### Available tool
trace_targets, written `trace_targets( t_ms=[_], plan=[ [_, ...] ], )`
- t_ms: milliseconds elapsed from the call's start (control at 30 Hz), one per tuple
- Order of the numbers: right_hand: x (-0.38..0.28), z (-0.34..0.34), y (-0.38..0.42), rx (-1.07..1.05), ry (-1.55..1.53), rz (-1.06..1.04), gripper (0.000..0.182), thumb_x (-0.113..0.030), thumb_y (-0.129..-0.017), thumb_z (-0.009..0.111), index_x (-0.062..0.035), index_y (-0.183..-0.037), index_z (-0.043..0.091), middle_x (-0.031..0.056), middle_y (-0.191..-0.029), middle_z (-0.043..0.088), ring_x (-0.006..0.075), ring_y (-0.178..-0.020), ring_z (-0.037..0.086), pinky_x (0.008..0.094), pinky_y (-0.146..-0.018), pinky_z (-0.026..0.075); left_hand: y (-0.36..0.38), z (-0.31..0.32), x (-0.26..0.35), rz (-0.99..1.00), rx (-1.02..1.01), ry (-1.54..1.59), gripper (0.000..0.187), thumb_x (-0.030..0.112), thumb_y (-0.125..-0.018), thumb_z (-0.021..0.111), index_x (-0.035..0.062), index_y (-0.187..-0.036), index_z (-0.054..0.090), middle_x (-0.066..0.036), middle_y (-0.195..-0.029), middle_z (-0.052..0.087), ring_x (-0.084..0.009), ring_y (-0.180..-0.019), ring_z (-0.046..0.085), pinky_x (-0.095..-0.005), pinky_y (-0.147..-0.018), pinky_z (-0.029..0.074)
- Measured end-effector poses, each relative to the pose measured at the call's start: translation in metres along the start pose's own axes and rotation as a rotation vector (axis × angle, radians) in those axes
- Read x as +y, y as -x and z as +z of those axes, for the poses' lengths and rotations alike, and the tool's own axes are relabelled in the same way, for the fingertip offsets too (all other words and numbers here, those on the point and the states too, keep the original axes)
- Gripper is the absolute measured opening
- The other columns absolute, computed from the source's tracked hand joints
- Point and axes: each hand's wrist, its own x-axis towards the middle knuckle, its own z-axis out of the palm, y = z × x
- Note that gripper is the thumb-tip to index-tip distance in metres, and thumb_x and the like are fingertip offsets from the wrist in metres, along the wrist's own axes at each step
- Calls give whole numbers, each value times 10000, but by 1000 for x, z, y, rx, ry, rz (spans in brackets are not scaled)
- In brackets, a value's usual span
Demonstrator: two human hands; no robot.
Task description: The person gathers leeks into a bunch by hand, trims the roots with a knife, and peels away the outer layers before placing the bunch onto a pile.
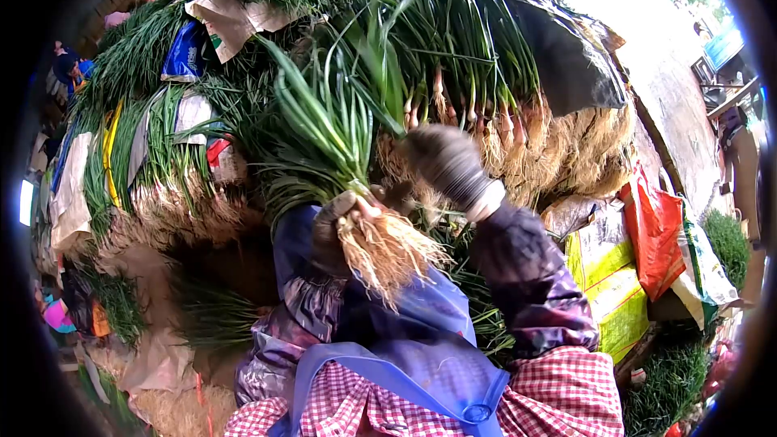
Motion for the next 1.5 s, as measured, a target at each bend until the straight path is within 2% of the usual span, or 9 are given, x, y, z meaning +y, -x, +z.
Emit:
trace_targets(
  t_ms=[200, 400, 600, 833, 1067, 1100, 1233, 1333, 1500],
  plan=[
    [39, 36, 18, 467, -300, -40, 142, -188, -879, 608, -67, -827, 661, 30, -682, 614, 191, -622, 589, 318, -606, 492, 17, 24, -4, -55, -70, 12, 350, 290, -857, 596, -25, -1010, 590, -139, -863, 634, -265, -883, 610, -401, -818, 504],
    [64, 8, 80, -1132, 700, 1, 219, -260, -931, 522, -123, -859, 677, 78, -652, 618, 175, -597, 615, 289, -531, 515, 16, 6, 12, 19, -248, 123, 432, 353, -826, 618, -5, -1055, 544, -125, -892, 554, -267, -872, 517, -371, -842, 435],
    [30, -21, -1, 89, 342, 90, 282, -394, -832, 664, -115, -844, 624, 84, -678, 625, 234, -607, 641, 378, -524, 509, 9, -1, 4, -12, -212, 150, 580, 396, -840, 611, -31, -1211, 480, -111, -961, 565, -233, -862, 512, -360, -803, 441],
    [18, -7, -46, 386, 319, -21, 211, -300, -788, 671, -100, -765, 605, 90, -651, 625, 297, -614, 635, 396, -558, 499, -3, -22, 19, -160, -389, 282, 466, 343, -871, 589, 17, -1191, 496, -144, -1034, 589, -292, -1041, 541, -451, -916, 439],
    [-24, 13, 59, -416, -62, 230, 104, -236, -865, 663, -138, -879, 633, 77, -710, 642, 185, -587, 624, 347, -535, 494, -10, -5, 9, -54, -106, 5, 431, 271, -899, 560, -78, -1150, 545, -197, -1035, 639, -274, -923, 639, -411, -874, 511],
    [-15, 2, 59, -356, 147, -199, 143, -191, -866, 676, -106, -979, 657, 67, -752, 677, 150, -658, 641, 297, -622, 516, -4, 7, 7, -37, -77, -14, 434, 275, -896, 564, -78, -1148, 546, -186, -1015, 643, -264, -918, 640, -409, -870, 513],
    [-9, -5, 41, -131, -838, 39, 476, -145, -830, 726, -21, -1254, 548, 118, -1241, 569, 119, -919, 603, 275, -781, 534, 8, 1, 11, -55, -57, -13, 432, 302, -874, 574, -59, -1110, 555, -161, -971, 634, -252, -882, 622, -376, -815, 513],
    [-7, 15, 34, -706, -746, 367, 415, -177, -887, 669, 12, -1237, 553, 123, -1045, 658, 153, -851, 627, 307, -764, 544, 25, 34, 14, -127, 53, 29, 352, 305, -861, 582, -25, -983, 582, -143, -888, 622, -268, -906, 595, -370, -815, 498],
    [62, 24, 40, 97, -671, 159, 110, -59, -891, 630, 18, -969, 636, 72, -836, 679, 127, -754, 639, 270, -661, 539, 40, -4, 20, -184, -40, 10, 437, 361, -864, 569, -12, -1090, 577, -213, -1057, 608, -340, -980, 616, -475, -857, 530]
  ],
)
